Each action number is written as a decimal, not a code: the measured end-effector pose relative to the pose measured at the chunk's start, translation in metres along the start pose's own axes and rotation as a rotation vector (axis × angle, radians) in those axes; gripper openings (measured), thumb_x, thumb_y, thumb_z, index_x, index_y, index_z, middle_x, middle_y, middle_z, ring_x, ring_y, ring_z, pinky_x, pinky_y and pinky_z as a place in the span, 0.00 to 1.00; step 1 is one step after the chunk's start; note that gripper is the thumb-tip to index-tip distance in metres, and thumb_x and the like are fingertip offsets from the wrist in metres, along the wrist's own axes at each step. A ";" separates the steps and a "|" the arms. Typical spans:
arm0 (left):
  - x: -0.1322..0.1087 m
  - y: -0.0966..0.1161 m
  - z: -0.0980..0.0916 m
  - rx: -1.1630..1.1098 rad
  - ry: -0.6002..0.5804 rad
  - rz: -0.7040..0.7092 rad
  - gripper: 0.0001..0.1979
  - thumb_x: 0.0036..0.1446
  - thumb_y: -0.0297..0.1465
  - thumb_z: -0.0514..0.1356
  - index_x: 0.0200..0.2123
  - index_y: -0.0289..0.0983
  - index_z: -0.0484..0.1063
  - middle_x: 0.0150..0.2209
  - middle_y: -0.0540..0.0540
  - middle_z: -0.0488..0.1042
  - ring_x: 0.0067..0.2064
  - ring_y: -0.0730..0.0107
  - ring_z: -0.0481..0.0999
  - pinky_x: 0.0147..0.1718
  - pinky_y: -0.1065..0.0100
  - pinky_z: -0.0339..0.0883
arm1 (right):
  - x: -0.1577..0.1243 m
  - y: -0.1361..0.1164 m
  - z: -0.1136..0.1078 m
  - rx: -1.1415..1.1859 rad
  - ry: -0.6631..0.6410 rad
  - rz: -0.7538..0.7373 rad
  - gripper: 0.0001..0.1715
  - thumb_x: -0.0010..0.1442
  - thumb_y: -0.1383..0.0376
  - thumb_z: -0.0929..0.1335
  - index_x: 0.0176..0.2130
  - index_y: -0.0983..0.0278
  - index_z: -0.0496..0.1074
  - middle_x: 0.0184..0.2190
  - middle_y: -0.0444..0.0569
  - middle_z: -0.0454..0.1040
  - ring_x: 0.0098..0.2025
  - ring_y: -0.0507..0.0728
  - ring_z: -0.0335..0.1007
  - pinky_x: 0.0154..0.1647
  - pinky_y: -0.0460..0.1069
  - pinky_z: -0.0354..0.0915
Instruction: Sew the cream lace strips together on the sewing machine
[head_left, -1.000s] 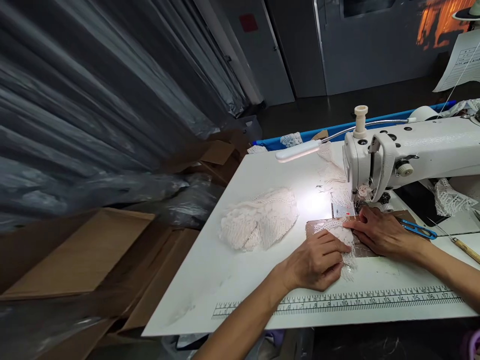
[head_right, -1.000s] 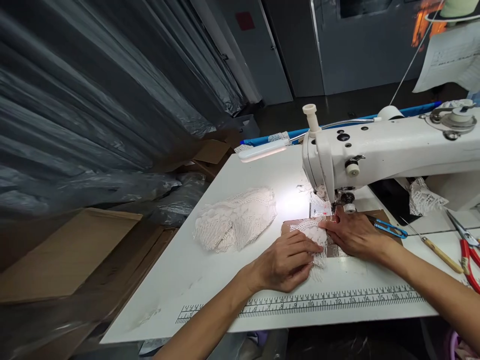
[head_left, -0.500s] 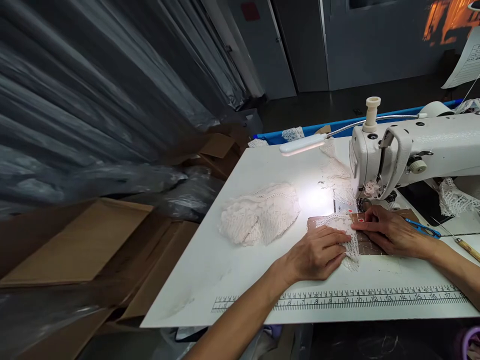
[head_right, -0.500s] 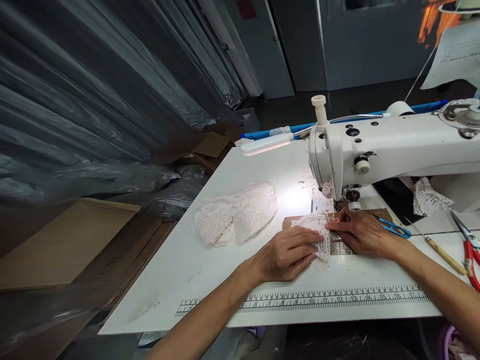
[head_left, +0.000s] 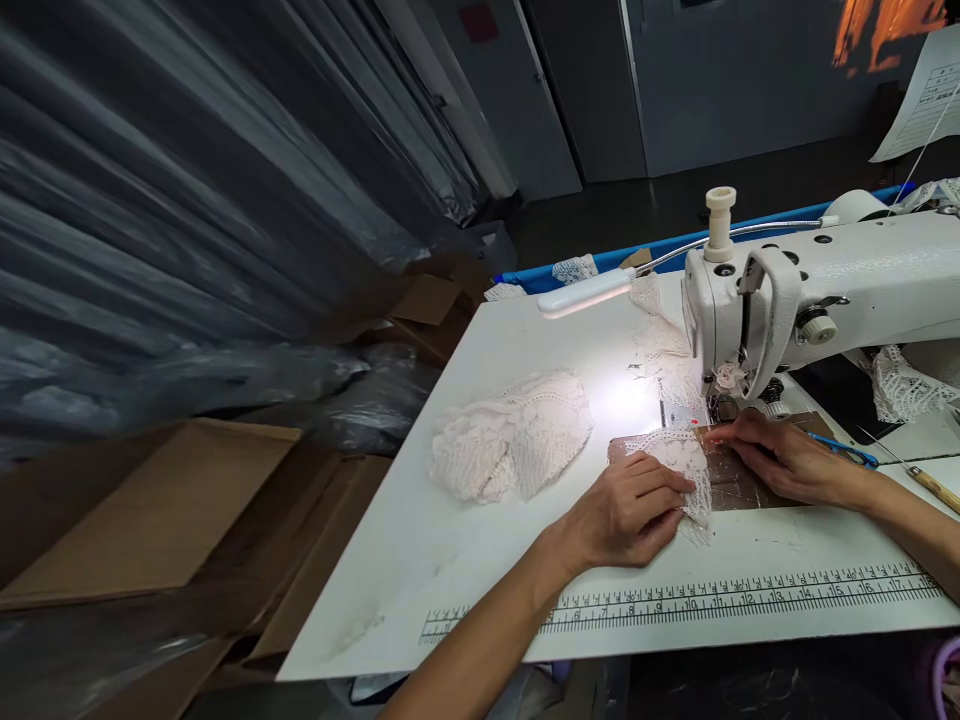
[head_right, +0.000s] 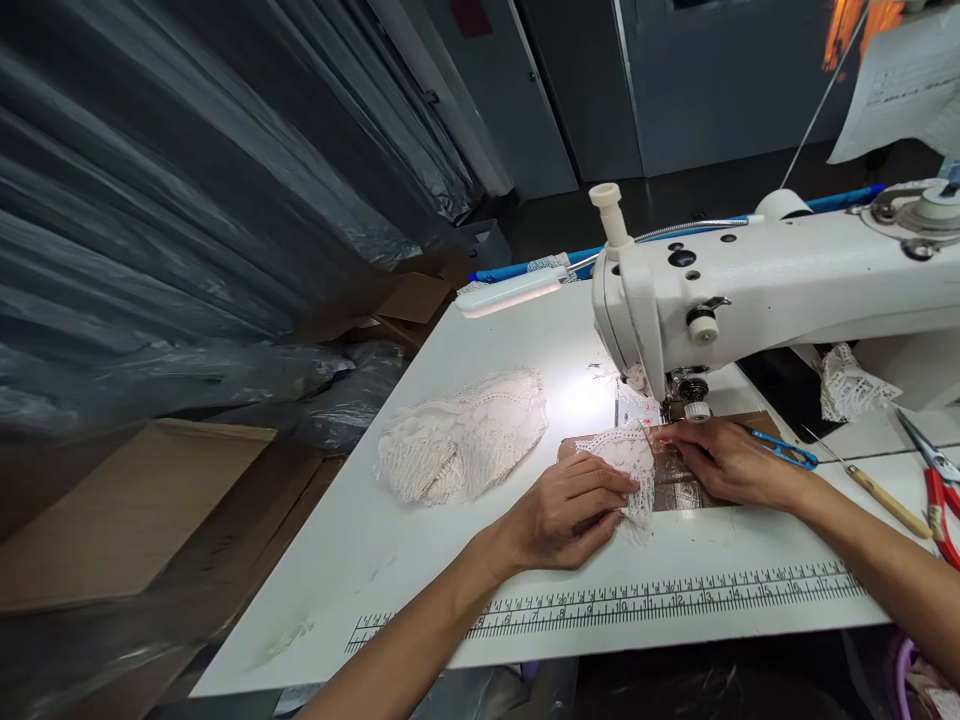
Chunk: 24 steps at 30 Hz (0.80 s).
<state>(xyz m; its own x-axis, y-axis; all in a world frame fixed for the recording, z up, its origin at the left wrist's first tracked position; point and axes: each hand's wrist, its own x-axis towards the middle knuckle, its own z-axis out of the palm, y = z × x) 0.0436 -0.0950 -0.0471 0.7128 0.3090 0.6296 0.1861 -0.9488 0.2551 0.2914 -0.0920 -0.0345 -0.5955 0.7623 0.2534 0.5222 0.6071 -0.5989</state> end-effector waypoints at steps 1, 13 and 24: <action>0.000 -0.001 0.000 -0.014 -0.001 0.001 0.06 0.53 0.20 0.56 0.33 0.34 0.70 0.35 0.44 0.80 0.34 0.67 0.79 0.31 0.65 0.74 | 0.000 0.002 -0.001 0.023 0.002 0.017 0.21 0.67 0.66 0.56 0.53 0.66 0.69 0.31 0.49 0.73 0.32 0.53 0.70 0.36 0.49 0.68; 0.001 0.000 -0.001 0.002 0.022 0.052 0.07 0.53 0.19 0.59 0.36 0.33 0.70 0.35 0.42 0.80 0.36 0.65 0.80 0.33 0.64 0.75 | -0.005 -0.006 -0.002 -0.082 -0.097 -0.100 0.22 0.63 0.70 0.60 0.52 0.58 0.73 0.42 0.53 0.70 0.45 0.57 0.67 0.46 0.54 0.66; 0.001 0.001 -0.001 0.032 0.041 0.044 0.07 0.54 0.20 0.58 0.36 0.34 0.70 0.34 0.45 0.81 0.34 0.68 0.79 0.35 0.64 0.74 | -0.006 -0.010 0.002 -0.226 -0.134 -0.160 0.22 0.63 0.70 0.61 0.52 0.55 0.73 0.44 0.53 0.67 0.46 0.58 0.64 0.46 0.57 0.65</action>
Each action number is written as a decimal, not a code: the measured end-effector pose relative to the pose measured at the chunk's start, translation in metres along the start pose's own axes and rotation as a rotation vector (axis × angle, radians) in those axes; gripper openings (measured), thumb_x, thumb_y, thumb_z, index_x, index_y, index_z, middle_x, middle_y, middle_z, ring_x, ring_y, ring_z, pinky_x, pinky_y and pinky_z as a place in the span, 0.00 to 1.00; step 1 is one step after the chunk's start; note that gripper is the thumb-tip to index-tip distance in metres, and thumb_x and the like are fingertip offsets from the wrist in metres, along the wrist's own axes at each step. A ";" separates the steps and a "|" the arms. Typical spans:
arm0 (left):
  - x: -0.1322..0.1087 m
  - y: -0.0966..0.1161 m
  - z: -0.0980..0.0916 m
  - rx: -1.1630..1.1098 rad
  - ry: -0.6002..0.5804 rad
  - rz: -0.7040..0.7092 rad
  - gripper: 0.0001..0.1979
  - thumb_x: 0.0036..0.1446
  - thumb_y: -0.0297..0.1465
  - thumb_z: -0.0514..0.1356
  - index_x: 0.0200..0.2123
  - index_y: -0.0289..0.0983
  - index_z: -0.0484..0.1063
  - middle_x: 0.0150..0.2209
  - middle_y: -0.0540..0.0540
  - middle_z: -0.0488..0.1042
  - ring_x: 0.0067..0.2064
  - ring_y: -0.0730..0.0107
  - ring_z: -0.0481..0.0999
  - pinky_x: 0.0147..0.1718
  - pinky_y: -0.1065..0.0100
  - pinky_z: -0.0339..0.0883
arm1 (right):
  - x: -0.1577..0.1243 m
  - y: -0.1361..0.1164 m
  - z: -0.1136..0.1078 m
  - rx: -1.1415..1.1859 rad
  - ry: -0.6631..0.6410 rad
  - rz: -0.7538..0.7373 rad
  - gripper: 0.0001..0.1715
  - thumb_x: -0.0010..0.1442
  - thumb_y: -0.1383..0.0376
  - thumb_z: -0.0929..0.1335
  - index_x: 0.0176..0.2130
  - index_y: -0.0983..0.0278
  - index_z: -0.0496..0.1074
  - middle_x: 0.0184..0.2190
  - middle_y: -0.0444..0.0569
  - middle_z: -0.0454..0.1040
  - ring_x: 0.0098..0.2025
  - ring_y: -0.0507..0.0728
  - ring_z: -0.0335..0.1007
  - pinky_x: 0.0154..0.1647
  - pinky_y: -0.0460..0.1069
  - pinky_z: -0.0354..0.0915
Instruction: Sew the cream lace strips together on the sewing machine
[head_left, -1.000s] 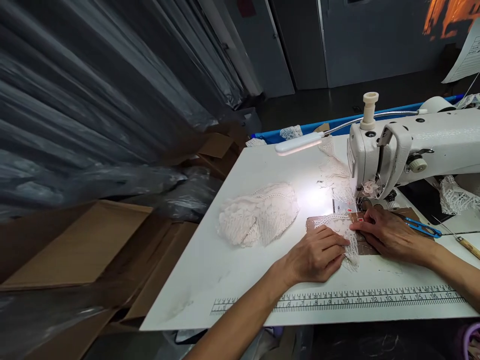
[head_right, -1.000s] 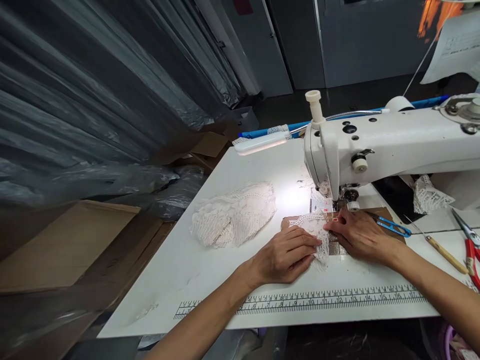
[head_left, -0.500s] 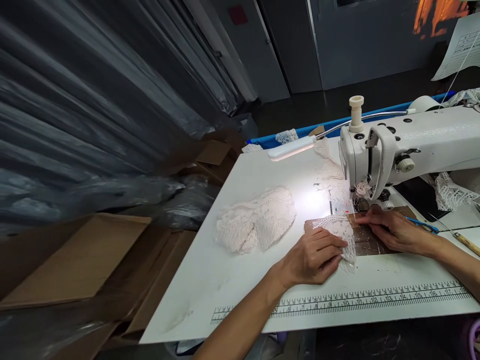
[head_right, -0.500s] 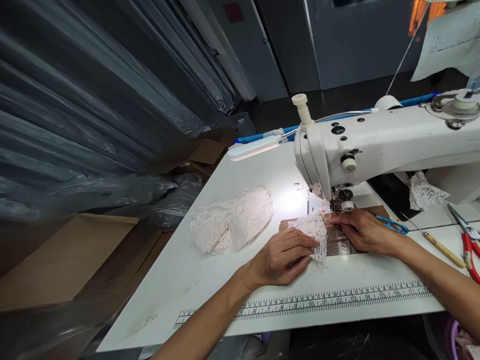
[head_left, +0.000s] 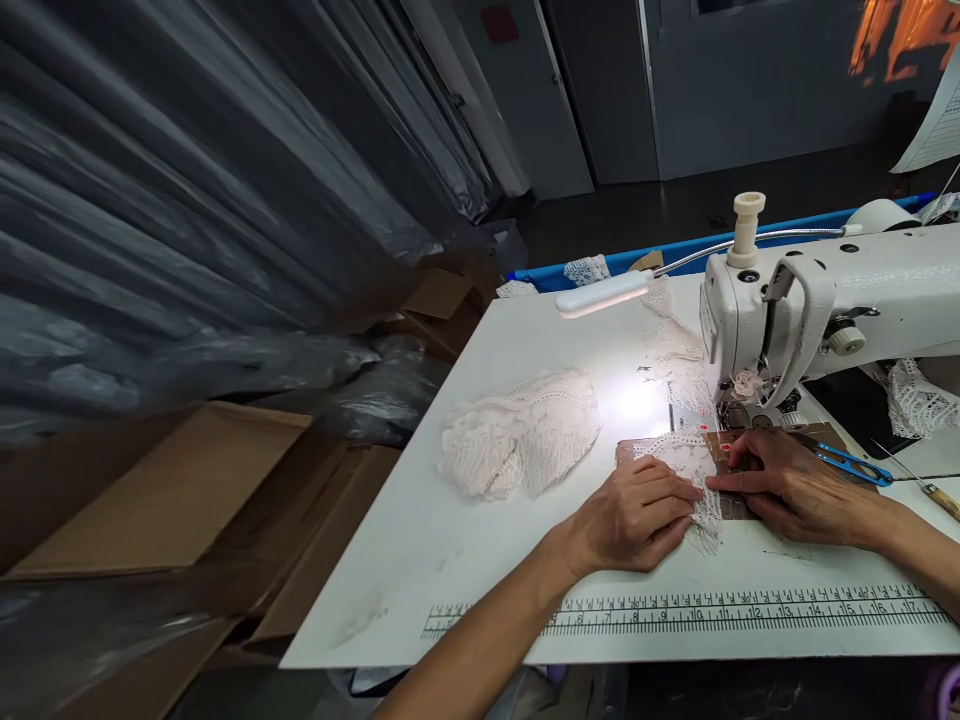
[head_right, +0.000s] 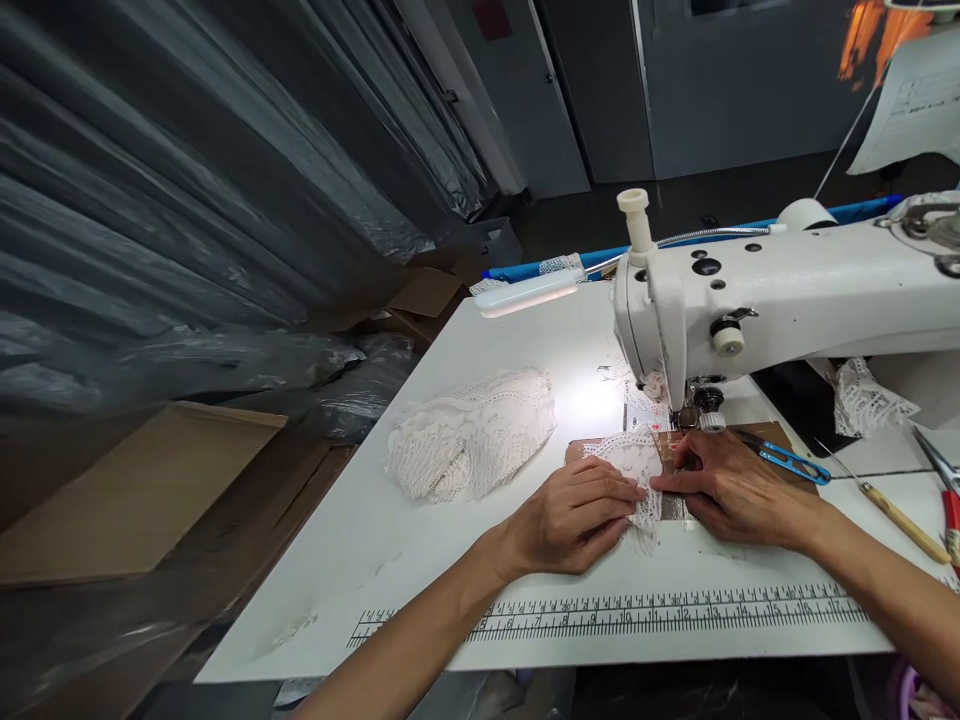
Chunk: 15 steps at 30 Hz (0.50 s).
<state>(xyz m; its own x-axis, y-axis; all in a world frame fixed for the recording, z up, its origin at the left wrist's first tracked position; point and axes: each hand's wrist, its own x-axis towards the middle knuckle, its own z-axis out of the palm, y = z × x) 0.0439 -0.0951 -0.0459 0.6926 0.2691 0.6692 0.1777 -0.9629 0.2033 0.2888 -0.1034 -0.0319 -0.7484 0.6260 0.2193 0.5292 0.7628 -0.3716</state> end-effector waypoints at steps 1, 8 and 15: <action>-0.001 0.000 0.000 0.003 0.000 -0.003 0.07 0.54 0.20 0.58 0.36 0.34 0.70 0.34 0.45 0.81 0.34 0.69 0.79 0.35 0.65 0.74 | 0.000 0.000 0.000 -0.006 -0.002 0.001 0.22 0.63 0.70 0.61 0.52 0.55 0.73 0.44 0.53 0.67 0.46 0.58 0.64 0.46 0.57 0.65; -0.003 0.002 -0.003 0.039 -0.028 0.003 0.05 0.55 0.29 0.58 0.34 0.34 0.71 0.35 0.44 0.80 0.34 0.67 0.78 0.36 0.62 0.71 | -0.002 0.000 0.003 -0.023 -0.004 0.011 0.25 0.62 0.71 0.62 0.55 0.52 0.70 0.44 0.52 0.66 0.47 0.59 0.64 0.47 0.59 0.66; -0.001 0.005 -0.005 0.175 0.015 -0.011 0.17 0.63 0.39 0.51 0.38 0.31 0.71 0.34 0.40 0.79 0.31 0.65 0.74 0.29 0.62 0.66 | -0.002 -0.001 0.001 -0.006 0.010 0.007 0.27 0.59 0.72 0.63 0.55 0.53 0.70 0.46 0.52 0.65 0.47 0.59 0.64 0.47 0.58 0.66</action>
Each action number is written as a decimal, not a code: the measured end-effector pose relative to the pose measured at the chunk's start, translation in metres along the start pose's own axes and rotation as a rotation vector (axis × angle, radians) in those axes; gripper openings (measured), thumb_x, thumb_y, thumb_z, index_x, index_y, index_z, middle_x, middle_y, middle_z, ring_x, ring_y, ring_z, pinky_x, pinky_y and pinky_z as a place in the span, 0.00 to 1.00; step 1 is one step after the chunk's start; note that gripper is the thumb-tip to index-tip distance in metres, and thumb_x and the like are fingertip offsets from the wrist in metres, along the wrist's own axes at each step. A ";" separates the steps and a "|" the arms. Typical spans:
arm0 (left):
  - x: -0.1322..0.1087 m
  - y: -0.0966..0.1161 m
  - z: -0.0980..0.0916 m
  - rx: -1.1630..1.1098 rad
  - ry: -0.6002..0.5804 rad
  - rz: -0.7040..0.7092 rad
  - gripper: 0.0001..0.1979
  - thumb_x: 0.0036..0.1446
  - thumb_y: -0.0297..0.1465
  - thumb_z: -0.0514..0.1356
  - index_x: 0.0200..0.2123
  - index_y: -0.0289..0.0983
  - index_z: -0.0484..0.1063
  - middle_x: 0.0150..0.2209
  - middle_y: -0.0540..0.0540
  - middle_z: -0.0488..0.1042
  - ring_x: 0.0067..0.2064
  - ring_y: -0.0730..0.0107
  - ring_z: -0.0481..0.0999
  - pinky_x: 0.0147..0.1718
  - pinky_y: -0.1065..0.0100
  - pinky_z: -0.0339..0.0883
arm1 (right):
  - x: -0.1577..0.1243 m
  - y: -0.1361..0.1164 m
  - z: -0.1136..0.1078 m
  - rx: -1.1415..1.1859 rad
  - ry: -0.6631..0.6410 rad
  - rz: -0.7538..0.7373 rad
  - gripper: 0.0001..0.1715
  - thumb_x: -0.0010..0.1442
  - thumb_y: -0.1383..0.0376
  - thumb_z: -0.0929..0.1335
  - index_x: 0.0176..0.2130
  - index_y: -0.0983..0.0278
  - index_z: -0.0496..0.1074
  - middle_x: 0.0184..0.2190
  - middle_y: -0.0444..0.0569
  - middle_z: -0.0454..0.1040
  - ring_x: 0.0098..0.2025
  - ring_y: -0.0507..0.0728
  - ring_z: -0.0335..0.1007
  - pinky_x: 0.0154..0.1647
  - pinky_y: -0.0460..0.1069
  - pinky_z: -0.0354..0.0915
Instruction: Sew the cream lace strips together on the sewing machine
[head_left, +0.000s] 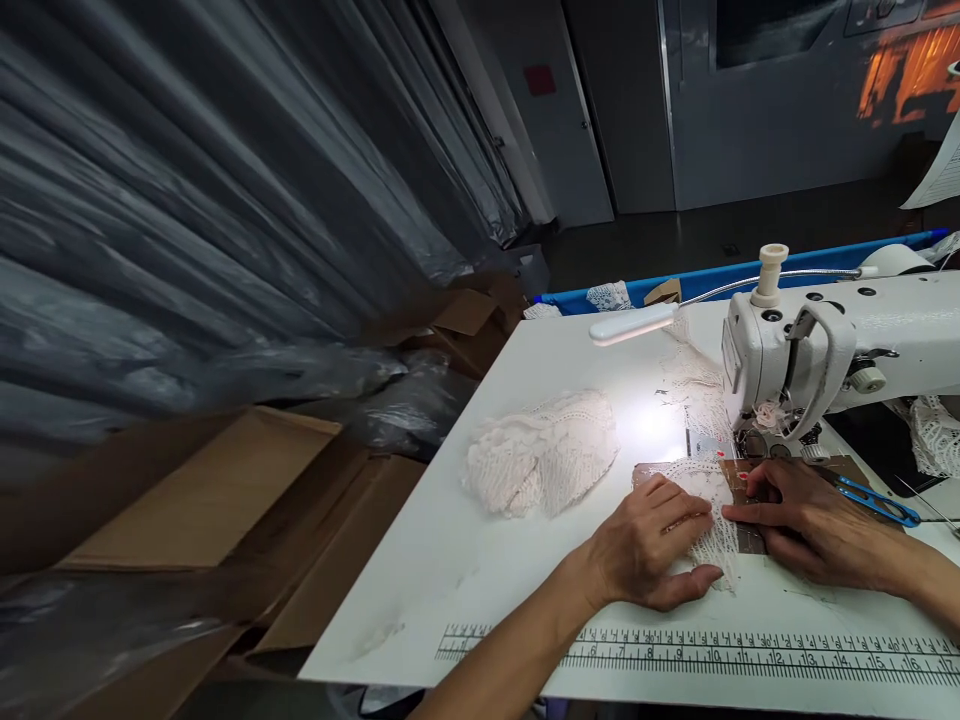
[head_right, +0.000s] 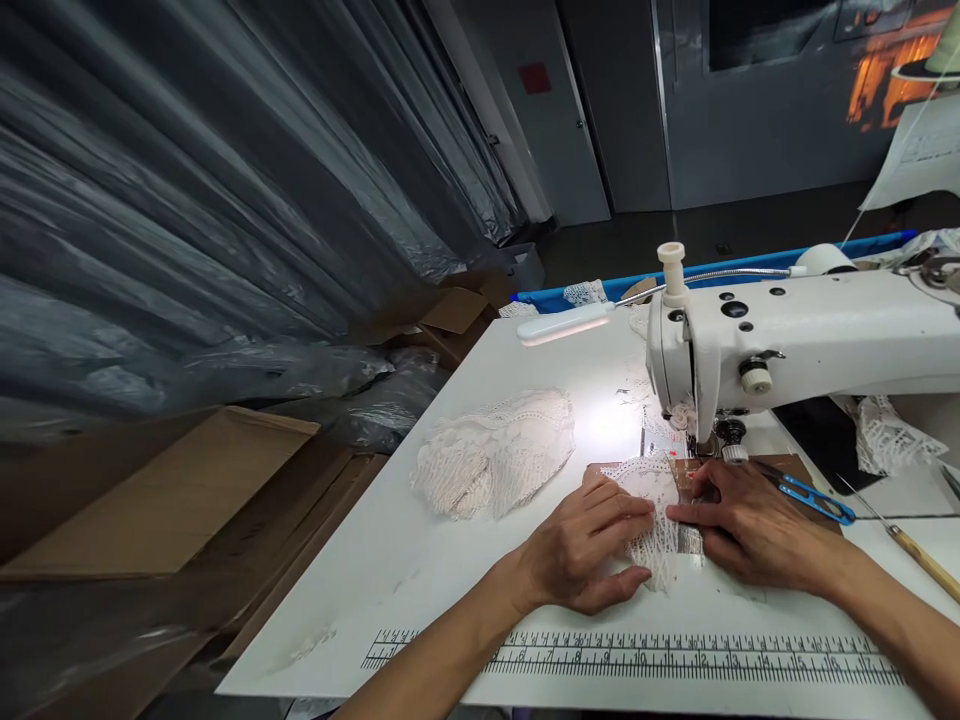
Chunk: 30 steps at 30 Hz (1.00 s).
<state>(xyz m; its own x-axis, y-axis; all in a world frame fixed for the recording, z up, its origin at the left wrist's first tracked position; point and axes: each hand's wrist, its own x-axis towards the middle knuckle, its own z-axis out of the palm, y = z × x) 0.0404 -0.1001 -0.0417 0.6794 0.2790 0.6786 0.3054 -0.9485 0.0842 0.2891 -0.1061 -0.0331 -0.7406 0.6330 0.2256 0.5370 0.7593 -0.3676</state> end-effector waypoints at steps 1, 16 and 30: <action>0.001 0.001 0.001 0.027 -0.009 0.004 0.18 0.64 0.39 0.50 0.40 0.30 0.71 0.36 0.38 0.79 0.34 0.63 0.75 0.31 0.62 0.67 | 0.000 0.000 0.000 -0.005 0.000 0.002 0.27 0.59 0.72 0.63 0.55 0.53 0.70 0.46 0.52 0.65 0.47 0.59 0.64 0.47 0.57 0.66; 0.016 -0.004 0.009 0.453 -0.432 -0.084 0.19 0.64 0.31 0.49 0.49 0.21 0.68 0.49 0.26 0.72 0.35 0.56 0.70 0.31 0.58 0.60 | -0.002 -0.005 0.012 -0.138 -0.003 0.049 0.28 0.56 0.73 0.63 0.54 0.54 0.69 0.47 0.55 0.64 0.49 0.64 0.62 0.48 0.64 0.65; 0.046 -0.025 0.020 0.397 -0.467 -0.028 0.20 0.65 0.35 0.47 0.45 0.24 0.71 0.44 0.32 0.74 0.36 0.59 0.69 0.36 0.58 0.62 | -0.004 0.007 0.009 -0.173 0.099 0.114 0.23 0.61 0.72 0.60 0.53 0.60 0.70 0.45 0.57 0.69 0.40 0.60 0.68 0.41 0.60 0.70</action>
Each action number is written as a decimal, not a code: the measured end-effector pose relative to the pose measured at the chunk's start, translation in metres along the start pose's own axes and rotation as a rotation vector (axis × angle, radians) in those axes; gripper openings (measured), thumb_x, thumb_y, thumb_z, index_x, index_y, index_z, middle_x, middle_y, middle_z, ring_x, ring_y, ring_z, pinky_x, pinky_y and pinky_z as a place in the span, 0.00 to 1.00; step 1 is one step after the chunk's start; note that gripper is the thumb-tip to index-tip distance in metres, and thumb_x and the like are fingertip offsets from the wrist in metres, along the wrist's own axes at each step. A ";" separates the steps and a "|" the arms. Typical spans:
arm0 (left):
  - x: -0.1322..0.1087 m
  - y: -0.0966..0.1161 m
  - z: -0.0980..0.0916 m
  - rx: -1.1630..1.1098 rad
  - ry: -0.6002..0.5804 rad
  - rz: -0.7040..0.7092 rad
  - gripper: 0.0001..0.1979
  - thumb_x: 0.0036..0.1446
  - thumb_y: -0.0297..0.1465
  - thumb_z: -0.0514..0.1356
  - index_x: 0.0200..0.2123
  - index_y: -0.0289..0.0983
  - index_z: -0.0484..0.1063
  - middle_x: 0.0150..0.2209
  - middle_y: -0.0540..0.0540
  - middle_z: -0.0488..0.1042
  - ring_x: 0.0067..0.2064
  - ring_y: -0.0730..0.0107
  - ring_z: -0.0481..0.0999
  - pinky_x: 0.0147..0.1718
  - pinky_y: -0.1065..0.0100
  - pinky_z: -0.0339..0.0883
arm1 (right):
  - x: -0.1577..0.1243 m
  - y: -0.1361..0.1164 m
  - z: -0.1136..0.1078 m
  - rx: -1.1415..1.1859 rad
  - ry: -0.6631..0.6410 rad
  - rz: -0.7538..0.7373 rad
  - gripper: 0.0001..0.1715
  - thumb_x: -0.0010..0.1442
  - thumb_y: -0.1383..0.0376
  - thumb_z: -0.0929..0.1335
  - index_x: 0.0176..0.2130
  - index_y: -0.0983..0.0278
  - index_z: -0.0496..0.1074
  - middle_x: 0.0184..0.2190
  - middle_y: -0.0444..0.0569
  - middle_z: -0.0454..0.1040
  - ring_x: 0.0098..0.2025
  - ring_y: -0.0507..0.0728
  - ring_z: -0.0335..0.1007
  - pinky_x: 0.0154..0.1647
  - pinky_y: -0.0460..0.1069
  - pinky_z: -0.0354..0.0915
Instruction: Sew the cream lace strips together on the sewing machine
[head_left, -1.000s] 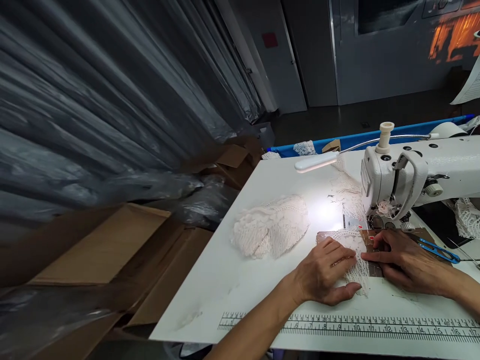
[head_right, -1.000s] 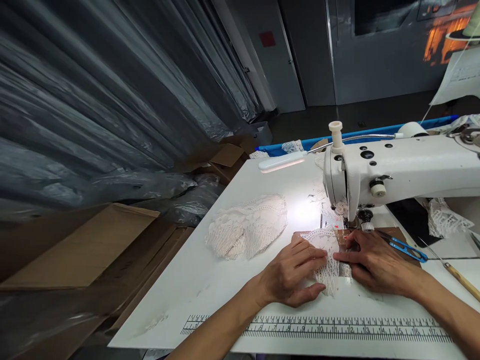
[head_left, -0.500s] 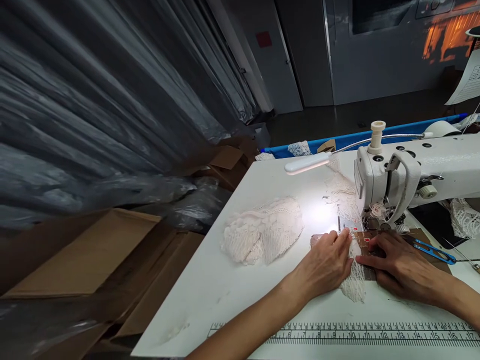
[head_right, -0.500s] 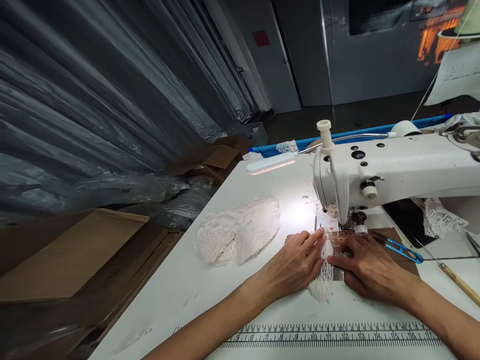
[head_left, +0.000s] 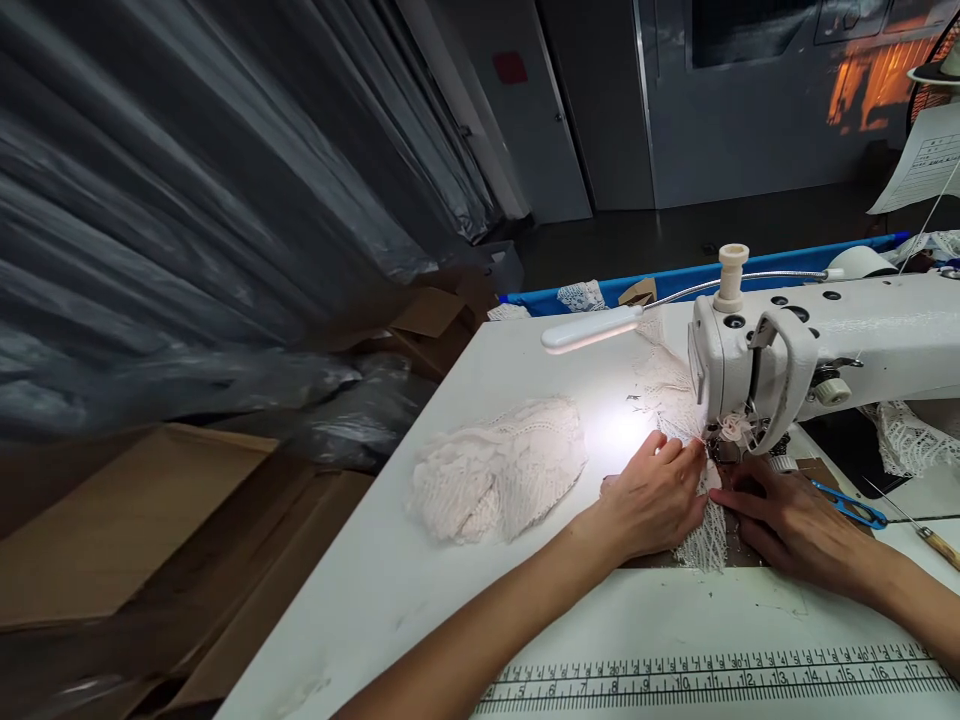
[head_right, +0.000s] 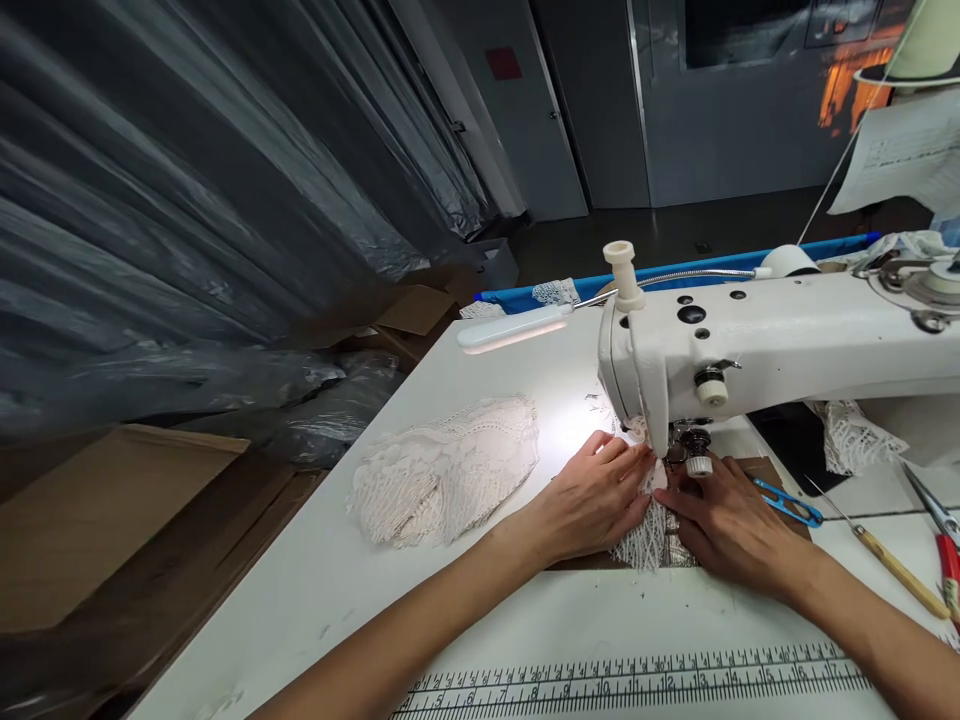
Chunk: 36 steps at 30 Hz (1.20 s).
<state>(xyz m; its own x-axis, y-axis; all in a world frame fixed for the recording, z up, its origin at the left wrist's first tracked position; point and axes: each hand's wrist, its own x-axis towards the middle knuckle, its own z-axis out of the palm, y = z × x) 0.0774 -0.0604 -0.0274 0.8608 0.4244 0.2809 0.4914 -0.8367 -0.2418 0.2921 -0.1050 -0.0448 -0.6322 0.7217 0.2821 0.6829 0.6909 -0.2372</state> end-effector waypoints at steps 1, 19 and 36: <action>0.001 -0.001 0.000 -0.024 0.000 -0.011 0.20 0.65 0.35 0.47 0.45 0.25 0.71 0.44 0.33 0.74 0.35 0.59 0.69 0.35 0.58 0.62 | 0.000 0.001 0.000 0.013 0.004 0.009 0.23 0.61 0.72 0.60 0.53 0.59 0.70 0.45 0.56 0.69 0.41 0.60 0.68 0.42 0.60 0.70; -0.007 -0.009 0.007 -0.131 0.097 -0.008 0.18 0.64 0.34 0.49 0.47 0.28 0.70 0.46 0.36 0.76 0.36 0.61 0.70 0.36 0.58 0.62 | 0.006 -0.008 -0.004 0.006 0.036 0.025 0.21 0.60 0.72 0.61 0.50 0.61 0.73 0.44 0.56 0.71 0.45 0.64 0.68 0.45 0.64 0.69; -0.009 -0.007 0.007 -0.236 0.028 -0.095 0.21 0.63 0.38 0.49 0.49 0.30 0.71 0.47 0.37 0.76 0.39 0.57 0.70 0.42 0.53 0.60 | 0.005 -0.007 -0.003 0.037 0.047 0.019 0.19 0.61 0.71 0.62 0.49 0.61 0.74 0.43 0.56 0.72 0.43 0.62 0.70 0.41 0.60 0.71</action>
<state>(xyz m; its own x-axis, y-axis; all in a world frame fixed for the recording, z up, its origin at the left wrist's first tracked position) 0.0674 -0.0557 -0.0350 0.8065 0.4979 0.3187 0.5225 -0.8526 0.0097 0.2847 -0.1063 -0.0388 -0.6004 0.7326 0.3207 0.6802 0.6787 -0.2768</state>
